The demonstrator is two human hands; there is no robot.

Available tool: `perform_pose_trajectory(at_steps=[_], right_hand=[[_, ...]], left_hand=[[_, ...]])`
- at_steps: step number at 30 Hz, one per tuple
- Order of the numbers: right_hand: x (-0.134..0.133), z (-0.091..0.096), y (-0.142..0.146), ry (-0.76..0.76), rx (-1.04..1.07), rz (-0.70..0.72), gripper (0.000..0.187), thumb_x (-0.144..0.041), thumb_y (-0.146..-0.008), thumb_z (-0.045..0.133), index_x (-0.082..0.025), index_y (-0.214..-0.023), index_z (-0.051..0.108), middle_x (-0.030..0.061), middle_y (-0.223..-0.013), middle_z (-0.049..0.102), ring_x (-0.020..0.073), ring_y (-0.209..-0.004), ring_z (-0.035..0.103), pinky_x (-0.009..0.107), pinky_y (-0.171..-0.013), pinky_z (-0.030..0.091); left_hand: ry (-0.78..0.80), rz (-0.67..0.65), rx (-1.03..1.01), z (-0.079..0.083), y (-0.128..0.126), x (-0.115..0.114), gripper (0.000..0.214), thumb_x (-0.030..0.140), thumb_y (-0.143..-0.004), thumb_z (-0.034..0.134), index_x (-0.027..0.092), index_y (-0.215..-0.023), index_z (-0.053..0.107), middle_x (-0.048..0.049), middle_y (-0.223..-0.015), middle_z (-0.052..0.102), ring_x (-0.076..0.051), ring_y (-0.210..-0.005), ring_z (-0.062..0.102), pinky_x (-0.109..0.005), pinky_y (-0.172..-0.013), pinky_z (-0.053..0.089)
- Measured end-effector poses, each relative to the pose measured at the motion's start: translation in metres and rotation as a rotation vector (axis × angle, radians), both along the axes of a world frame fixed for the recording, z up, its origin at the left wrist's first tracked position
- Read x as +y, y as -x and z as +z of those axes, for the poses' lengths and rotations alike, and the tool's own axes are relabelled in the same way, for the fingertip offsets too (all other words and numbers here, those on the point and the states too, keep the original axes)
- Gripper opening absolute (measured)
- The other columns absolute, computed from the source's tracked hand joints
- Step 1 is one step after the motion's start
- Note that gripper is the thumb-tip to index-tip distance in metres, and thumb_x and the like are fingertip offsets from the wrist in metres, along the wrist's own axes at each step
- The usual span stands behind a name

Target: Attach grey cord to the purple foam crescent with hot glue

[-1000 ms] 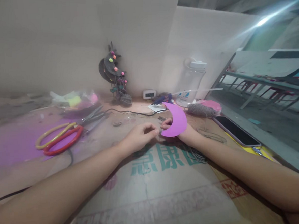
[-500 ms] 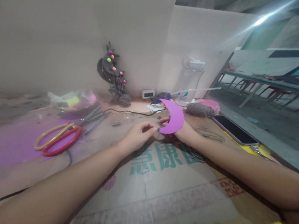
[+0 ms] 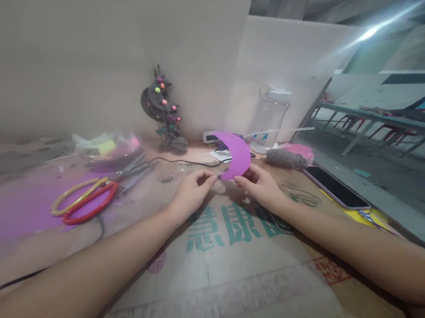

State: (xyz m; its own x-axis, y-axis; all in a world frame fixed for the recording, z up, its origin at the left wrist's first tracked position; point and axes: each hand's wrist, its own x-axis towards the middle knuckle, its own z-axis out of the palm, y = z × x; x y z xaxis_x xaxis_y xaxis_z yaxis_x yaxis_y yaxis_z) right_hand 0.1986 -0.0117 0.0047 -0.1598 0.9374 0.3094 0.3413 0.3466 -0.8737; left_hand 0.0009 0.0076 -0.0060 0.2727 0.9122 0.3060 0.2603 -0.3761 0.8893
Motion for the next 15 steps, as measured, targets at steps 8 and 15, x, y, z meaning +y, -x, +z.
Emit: perform_pose_trajectory(at_steps=[8,15], right_hand=[[-0.002,-0.007,-0.009,-0.418,-0.425,-0.060,0.012,-0.031,-0.084,0.055,-0.022,-0.087,0.061,0.0026,-0.074,0.062,0.0166,-0.065,0.054,0.029,-0.062,0.044],[0.004,-0.007,-0.025,-0.822,-0.771,0.130,0.017,-0.016,-0.087,0.045,-0.021,-0.079,0.059,0.0063,-0.079,0.064,0.0167,-0.073,0.055,0.028,-0.066,0.042]], left_hand=[[0.044,-0.002,-0.022,0.000,0.001,0.002,0.028,0.040,-0.082,0.057,0.015,-0.090,0.068,-0.0056,-0.090,0.071,-0.019,-0.083,0.063,-0.028,-0.076,0.046],[0.095,-0.071,-0.060,-0.007,-0.001,0.010,0.041,0.051,-0.084,0.052,0.013,-0.086,0.069,-0.0061,-0.081,0.069,-0.019,-0.080,0.062,-0.027,-0.071,0.047]])
